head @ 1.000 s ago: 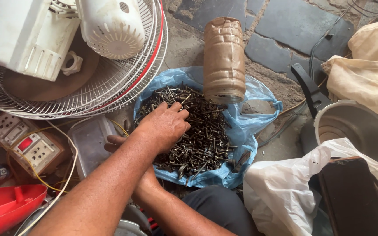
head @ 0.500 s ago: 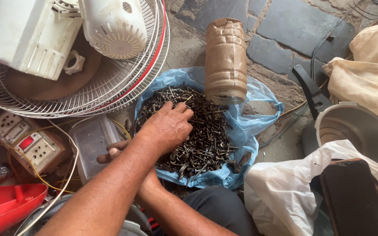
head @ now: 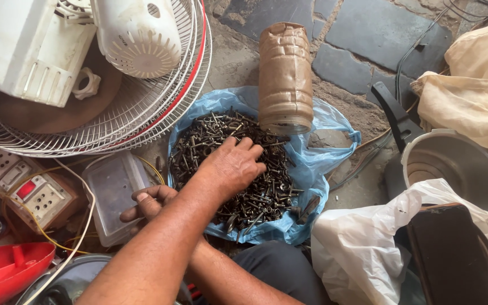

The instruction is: The person sits on the floor and sorts through a bag of screws and fasteners. They then pick up a metal pot lid and use a screwdriver to tighten or adjust a screw on the lid's handle. The person continues to handle small metal parts and tools while working on the lid.

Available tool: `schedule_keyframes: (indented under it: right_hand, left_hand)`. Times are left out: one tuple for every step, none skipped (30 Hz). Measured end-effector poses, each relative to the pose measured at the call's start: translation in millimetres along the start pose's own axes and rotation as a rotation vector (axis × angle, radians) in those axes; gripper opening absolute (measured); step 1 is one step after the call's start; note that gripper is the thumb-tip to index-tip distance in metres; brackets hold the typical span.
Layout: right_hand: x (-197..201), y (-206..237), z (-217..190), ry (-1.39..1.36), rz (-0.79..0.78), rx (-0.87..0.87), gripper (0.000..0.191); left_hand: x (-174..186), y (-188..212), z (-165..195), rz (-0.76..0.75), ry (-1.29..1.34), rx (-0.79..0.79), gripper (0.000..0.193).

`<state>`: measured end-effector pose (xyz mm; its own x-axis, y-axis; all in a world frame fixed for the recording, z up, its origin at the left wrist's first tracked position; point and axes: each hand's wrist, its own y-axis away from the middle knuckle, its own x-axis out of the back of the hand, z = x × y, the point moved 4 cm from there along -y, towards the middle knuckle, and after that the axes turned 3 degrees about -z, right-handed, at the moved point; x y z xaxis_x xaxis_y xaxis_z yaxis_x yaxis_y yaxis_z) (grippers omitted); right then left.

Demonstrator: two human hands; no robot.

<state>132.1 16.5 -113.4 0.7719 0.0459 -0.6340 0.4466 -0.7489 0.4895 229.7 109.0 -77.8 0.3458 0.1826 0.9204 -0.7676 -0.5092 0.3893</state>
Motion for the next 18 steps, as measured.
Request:
schedule_keyframes:
  right_hand:
    - [0, -1, 0, 0.007, 0.006, 0.01, 0.034]
    - [0, -2, 0, 0.013, 0.011, 0.019, 0.032]
    - [0, -3, 2, 0.017, 0.028, 0.013, 0.032]
    - [0, -4, 3, 0.021, 0.045, 0.005, 0.031]
    - [0, -4, 4, 0.025, 0.06, -0.004, 0.03]
    - [-2, -4, 5, 0.038, 0.021, 0.0, 0.03]
    - [-4, -4, 5, 0.052, -0.015, 0.007, 0.03]
    - [-5, -3, 5, 0.069, -0.052, 0.012, 0.03]
    - [-7, -2, 5, 0.046, -0.066, 0.025, 0.03]
    - [-8, 0, 5, 0.022, -0.081, 0.038, 0.03]
    - [-9, 3, 4, -0.001, -0.095, 0.048, 0.03]
    - [-10, 6, 3, -0.022, -0.109, 0.059, 0.03]
    - [-12, 8, 2, -0.04, -0.126, 0.066, 0.031]
    - [-13, 11, 1, 0.0, -0.127, 0.064, 0.032]
    - [-14, 12, -2, 0.036, -0.123, 0.066, 0.032]
    - [-14, 15, -4, 0.09, -0.12, 0.064, 0.033]
    - [-15, 16, -6, 0.158, -0.113, 0.061, 0.034]
    - [-15, 18, -8, 0.221, -0.107, 0.058, 0.034]
  left_hand:
    - [1, -3, 5, -0.002, -0.026, -0.024, 0.039]
    - [3, -5, 9, -0.004, -0.053, -0.048, 0.047]
    - [3, -4, 14, -0.05, -0.057, -0.085, 0.038]
    - [4, -2, 19, -0.095, -0.06, -0.121, 0.03]
    - [4, 1, 20, -0.142, -0.062, -0.156, 0.023]
    - [4, 5, 19, -0.184, -0.064, -0.161, 0.021]
    - [4, 11, 15, -0.223, -0.068, -0.168, 0.02]
    - [4, 18, 9, -0.26, -0.07, -0.174, 0.019]
    - [3, 24, 2, -0.289, -0.075, -0.136, 0.018]
    - [2, 30, -5, -0.321, -0.081, -0.099, 0.017]
    - [0, 37, -10, -0.352, -0.083, -0.061, 0.016]
    - [3, 41, -14, -0.252, -0.058, -0.023, 0.016]
    - [6, 44, -17, -0.15, -0.035, 0.015, 0.016]
    - [9, 46, -19, -0.047, -0.012, 0.053, 0.017]
    - [8, 48, -20, -0.054, 0.013, 0.079, 0.017]
    - [7, 49, -20, -0.059, 0.039, 0.102, 0.017]
    - [6, 50, -20, -0.063, 0.067, 0.125, 0.016]
    - [5, 50, -20, -0.081, 0.067, 0.131, 0.017]
